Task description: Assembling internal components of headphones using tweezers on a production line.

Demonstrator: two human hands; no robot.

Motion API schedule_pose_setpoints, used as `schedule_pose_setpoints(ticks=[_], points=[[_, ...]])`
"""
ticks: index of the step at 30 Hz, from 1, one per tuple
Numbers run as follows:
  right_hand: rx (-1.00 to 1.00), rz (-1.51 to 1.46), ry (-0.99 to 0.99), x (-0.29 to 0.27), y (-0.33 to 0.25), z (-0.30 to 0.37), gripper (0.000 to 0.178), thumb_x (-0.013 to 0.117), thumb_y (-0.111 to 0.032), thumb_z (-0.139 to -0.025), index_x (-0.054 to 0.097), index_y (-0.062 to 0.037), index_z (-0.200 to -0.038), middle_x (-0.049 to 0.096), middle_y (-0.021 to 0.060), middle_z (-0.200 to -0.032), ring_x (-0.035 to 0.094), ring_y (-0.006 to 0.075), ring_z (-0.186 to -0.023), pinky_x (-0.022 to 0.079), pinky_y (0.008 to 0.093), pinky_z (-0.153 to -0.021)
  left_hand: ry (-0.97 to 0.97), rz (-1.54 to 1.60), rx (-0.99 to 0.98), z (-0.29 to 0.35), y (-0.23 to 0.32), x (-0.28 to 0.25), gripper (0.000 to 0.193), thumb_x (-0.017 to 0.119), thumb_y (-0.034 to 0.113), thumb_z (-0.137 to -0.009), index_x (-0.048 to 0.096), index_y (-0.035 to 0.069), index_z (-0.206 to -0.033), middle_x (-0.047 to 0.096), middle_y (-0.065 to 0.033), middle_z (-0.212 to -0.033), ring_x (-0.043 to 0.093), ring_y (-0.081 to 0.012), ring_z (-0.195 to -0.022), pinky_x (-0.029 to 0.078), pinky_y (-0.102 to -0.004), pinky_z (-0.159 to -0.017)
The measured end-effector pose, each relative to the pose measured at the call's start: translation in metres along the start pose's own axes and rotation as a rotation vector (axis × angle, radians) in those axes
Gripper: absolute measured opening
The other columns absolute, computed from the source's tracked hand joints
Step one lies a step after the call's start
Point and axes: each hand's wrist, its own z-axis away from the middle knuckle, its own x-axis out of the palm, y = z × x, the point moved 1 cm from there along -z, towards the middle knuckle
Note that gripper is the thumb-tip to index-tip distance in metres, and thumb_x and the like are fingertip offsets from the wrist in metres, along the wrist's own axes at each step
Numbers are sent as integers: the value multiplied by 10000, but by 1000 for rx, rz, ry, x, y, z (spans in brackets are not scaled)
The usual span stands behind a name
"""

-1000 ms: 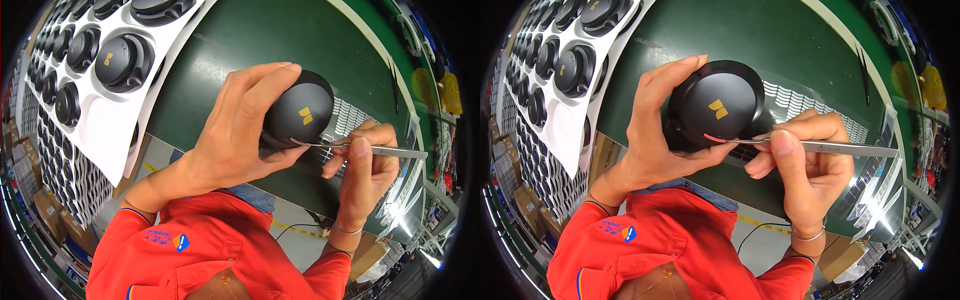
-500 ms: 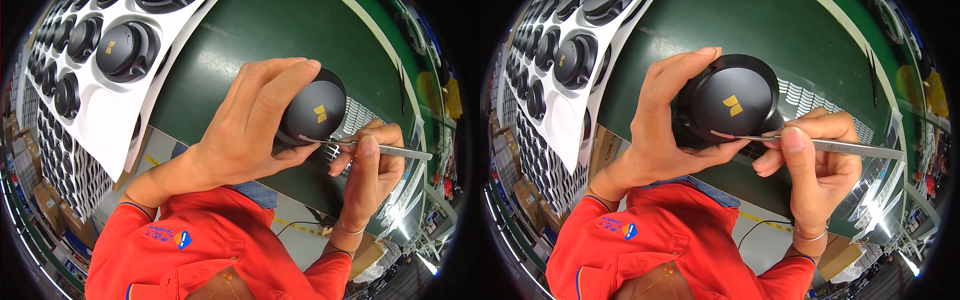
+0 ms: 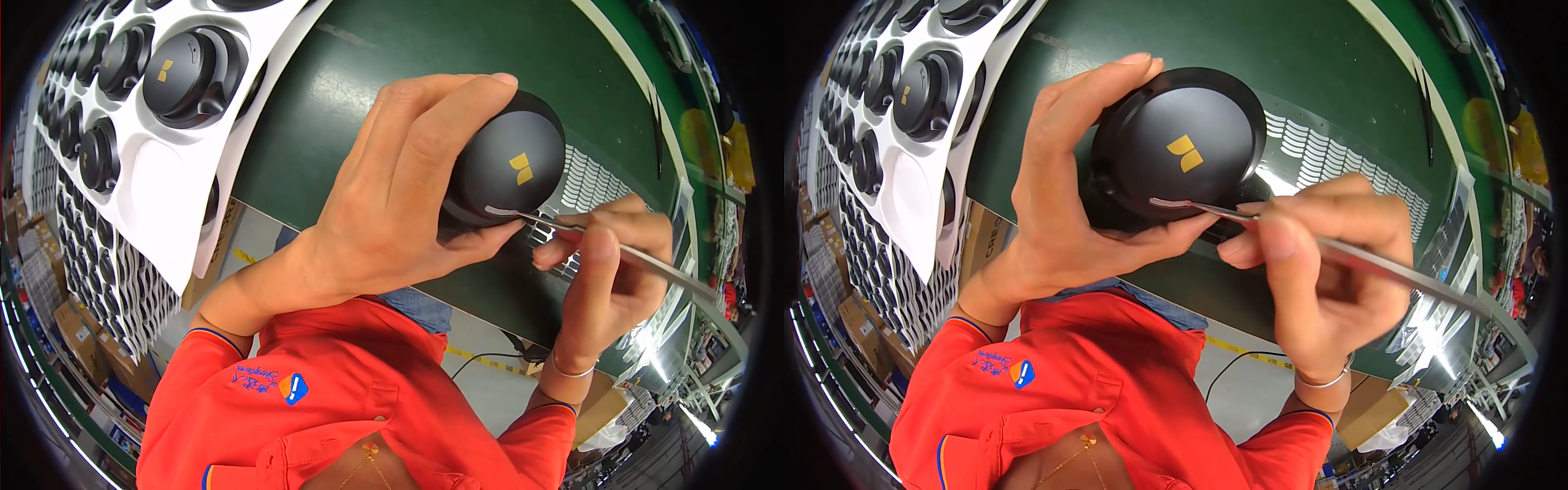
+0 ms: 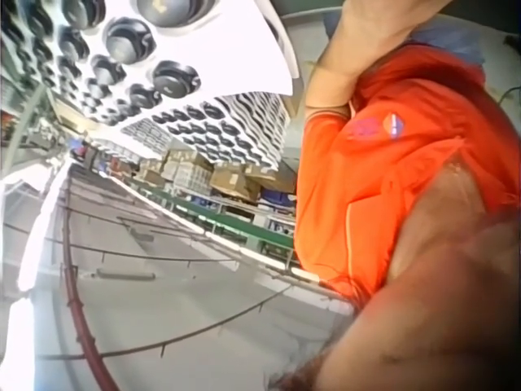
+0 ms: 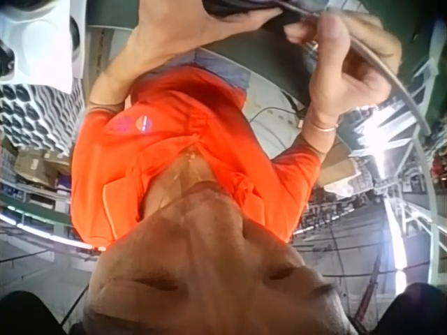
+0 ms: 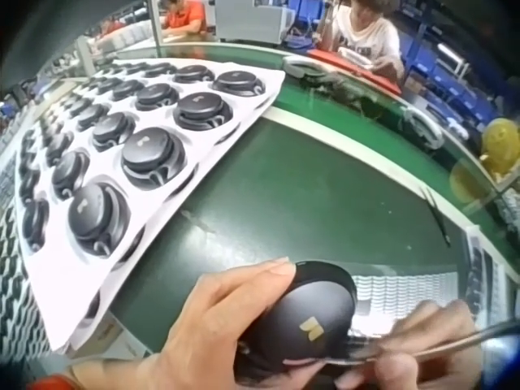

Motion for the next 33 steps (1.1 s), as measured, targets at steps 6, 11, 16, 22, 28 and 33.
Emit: schedule_pose_setpoints(ticks=[6,11,16,22,28,33], points=[[-452,537,-189,0,-13,13,201,637,-3,-872,604,11,-1070,693,188,-912,685,262,-733,540,355,-642,-63,-32,-95,-1,4,-5,963,927,114,-552,411,-66,-1345,567,-197,-1208,619,-277,-1051,538,-335,-856],[-511,580,-202,-1,-14,17,218,693,-52,-863,614,-38,-1066,692,165,-958,702,323,-778,552,384,-648,-112,16,-170,-7,9,-6,987,933,127,-556,390,-70,-1356,552,-206,-1209,618,-279,-1082,532,-340,-901],[-522,497,-214,-5,-12,13,185,659,-84,-900,596,-7,-1056,677,201,-957,703,313,-759,555,368,-613,-155,12,-194,-9,11,-6,1004,936,135,-562,375,-70,-1369,540,-210,-1229,612,-285,-1106,514,-358,-944],[-238,10,83,-41,-8,-6,139,483,-110,-1001,543,4,-1052,552,139,-804,533,162,-514,446,229,-448,-287,83,-339,7,18,-30,1022,913,129,-584,344,-40,-1416,546,-219,-1284,563,-309,-1196,469,-395,-1008],[261,-120,-111,-66,33,-25,113,617,-41,-930,581,39,-1001,645,138,-871,686,178,-715,545,236,-589,-803,329,-260,-1,35,-29,755,892,232,-629,525,34,-1259,612,-132,-1216,532,-333,-1272,271,-513,-1112],[339,-162,-270,-54,44,-21,118,690,35,-852,620,43,-946,657,104,-860,678,147,-747,520,220,-633,-917,231,-242,1,32,-21,719,883,250,-630,544,54,-1233,606,-99,-1198,491,-329,-1317,250,-516,-1115]])
